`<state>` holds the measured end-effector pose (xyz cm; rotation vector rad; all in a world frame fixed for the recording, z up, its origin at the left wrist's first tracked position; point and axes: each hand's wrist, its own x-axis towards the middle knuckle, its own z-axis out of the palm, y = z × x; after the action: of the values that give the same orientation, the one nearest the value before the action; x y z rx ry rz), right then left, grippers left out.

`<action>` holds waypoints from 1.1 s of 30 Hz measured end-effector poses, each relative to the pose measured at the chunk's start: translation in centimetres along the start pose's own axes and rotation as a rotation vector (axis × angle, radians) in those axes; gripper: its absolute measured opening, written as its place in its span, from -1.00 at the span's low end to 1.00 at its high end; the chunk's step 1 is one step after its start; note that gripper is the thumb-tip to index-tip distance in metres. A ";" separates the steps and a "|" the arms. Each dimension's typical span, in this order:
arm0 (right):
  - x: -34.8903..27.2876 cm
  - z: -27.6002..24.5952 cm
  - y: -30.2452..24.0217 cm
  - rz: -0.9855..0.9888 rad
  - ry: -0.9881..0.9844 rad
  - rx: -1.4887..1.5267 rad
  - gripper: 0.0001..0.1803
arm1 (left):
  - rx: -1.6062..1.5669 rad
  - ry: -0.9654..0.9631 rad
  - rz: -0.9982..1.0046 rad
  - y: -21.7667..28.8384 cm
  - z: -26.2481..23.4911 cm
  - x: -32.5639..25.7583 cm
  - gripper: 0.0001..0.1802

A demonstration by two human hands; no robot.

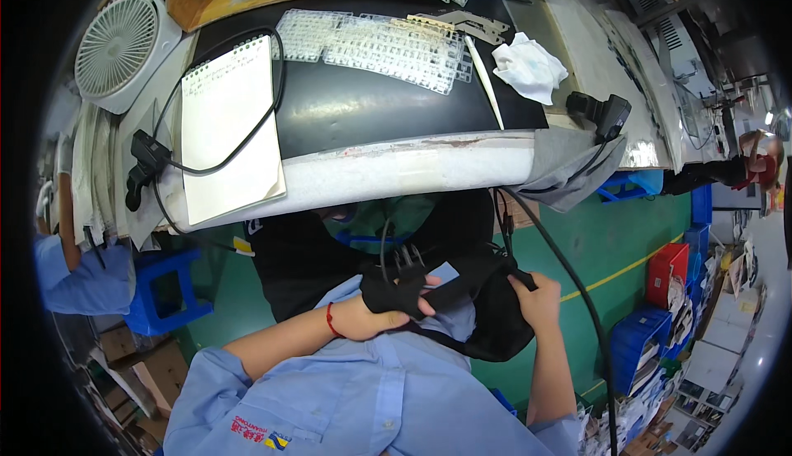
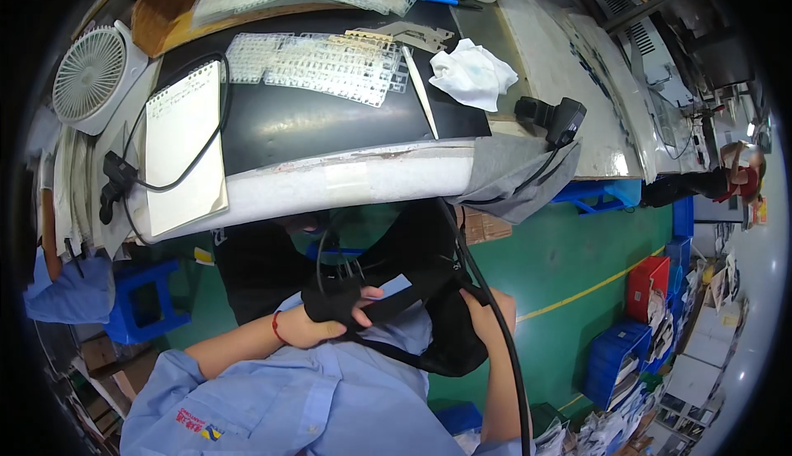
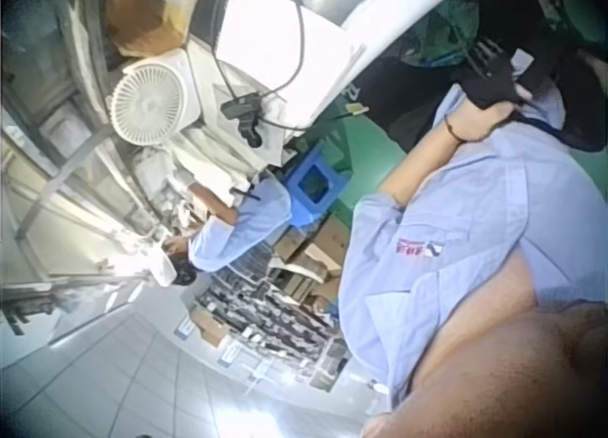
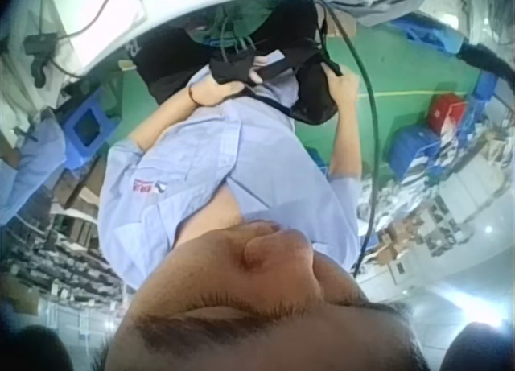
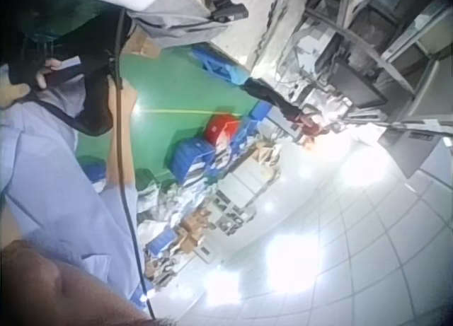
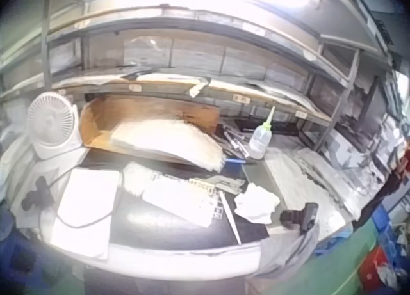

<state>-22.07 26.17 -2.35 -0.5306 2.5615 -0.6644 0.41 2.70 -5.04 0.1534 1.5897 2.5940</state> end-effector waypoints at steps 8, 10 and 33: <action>0.5 -0.6 -1.7 0.025 0.042 0.042 -0.72 | -0.673 0.326 -0.089 0.3 -0.4 -0.7 -0.31; 0.5 -0.6 -1.5 0.029 0.044 0.040 -0.72 | -0.616 0.503 -0.261 0.5 -0.7 -1.0 -0.37; 1.2 -6.4 0.5 -0.278 0.283 0.164 -0.89 | -0.381 0.587 -0.719 -1.4 -2.6 -0.5 -0.75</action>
<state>-26.42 28.32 2.03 -0.7947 2.6809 -1.1068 0.54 0.94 -7.49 -1.0731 0.9306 2.3479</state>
